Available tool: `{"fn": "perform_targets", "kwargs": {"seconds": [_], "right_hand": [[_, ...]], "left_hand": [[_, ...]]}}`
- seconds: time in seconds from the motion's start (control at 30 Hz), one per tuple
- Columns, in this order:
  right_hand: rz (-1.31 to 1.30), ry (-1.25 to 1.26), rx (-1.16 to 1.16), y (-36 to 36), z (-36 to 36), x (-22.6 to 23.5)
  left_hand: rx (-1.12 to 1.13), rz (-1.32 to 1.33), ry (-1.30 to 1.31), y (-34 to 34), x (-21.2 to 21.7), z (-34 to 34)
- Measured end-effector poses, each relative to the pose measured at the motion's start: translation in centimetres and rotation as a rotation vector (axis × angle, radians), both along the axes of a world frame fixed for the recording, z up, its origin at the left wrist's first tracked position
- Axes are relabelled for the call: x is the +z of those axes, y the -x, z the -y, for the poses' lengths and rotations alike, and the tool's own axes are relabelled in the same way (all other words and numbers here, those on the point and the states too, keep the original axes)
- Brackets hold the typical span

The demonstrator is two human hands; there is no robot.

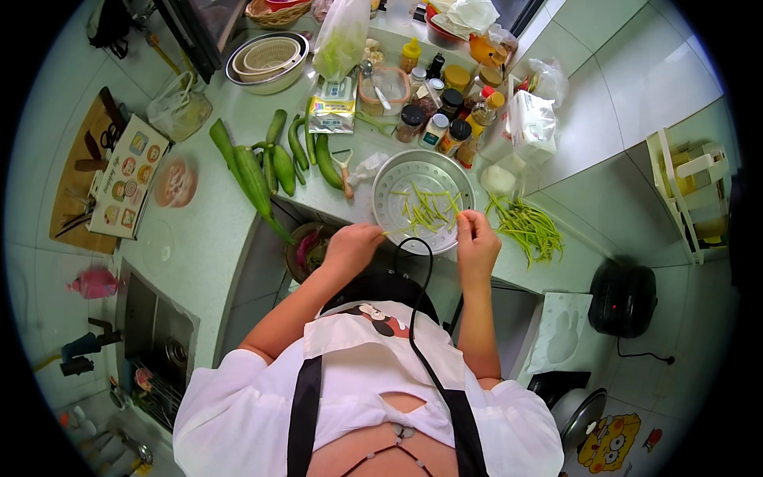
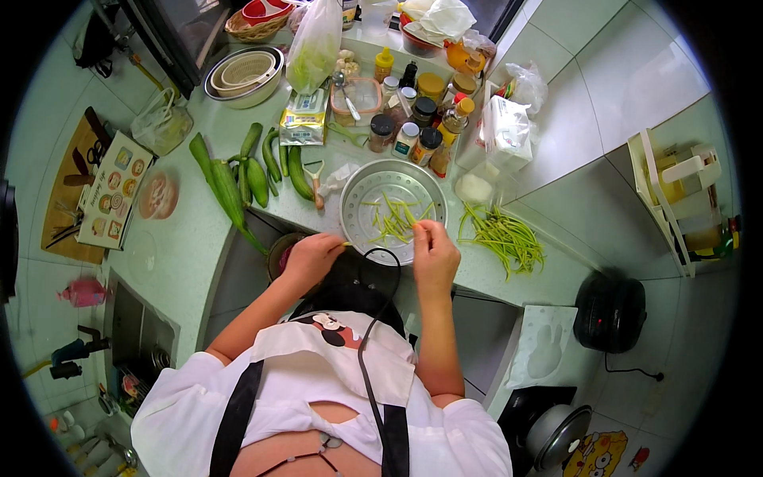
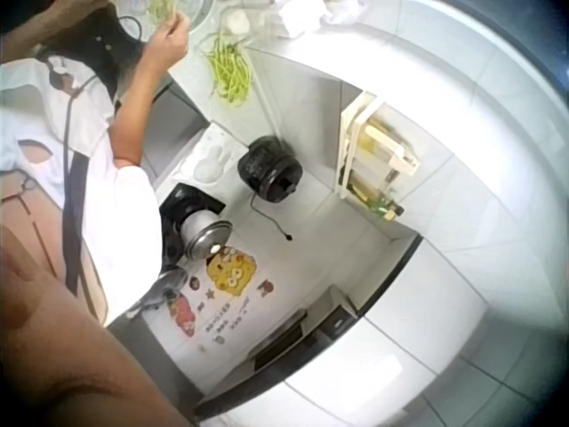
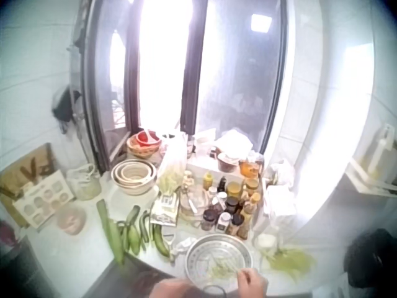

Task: The person strips the ends and strings from long beans by hand, placing the prepped pieces into a metal bowl.

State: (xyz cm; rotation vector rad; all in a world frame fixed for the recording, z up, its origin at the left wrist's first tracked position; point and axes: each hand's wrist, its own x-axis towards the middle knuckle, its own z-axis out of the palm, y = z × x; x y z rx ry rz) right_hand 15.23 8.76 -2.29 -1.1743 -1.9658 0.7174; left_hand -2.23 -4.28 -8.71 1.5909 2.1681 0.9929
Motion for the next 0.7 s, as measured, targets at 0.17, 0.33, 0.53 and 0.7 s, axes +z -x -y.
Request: {"fn": "perform_targets", "kwargs": {"seconds": [0.17,0.33,0.53,0.7], "right_hand": [[0.148,0.033,-0.027,-1.7,-2.4,-6.3],[0.006,0.414,0.053,-1.3,-3.3,-10.7],[-0.151,0.519,-0.168,-4.7,-2.7,-11.1],[-0.271,0.594,-0.219,-8.9,-1.2,-12.0]], "left_hand": [[0.17,-0.028,0.259,3.6,-3.8,5.7],[0.228,-0.085,0.304,5.3,-5.8,8.5],[0.176,-0.241,0.447,6.0,-7.8,9.3],[0.16,-0.311,0.411,6.4,-9.8,10.2]]}}
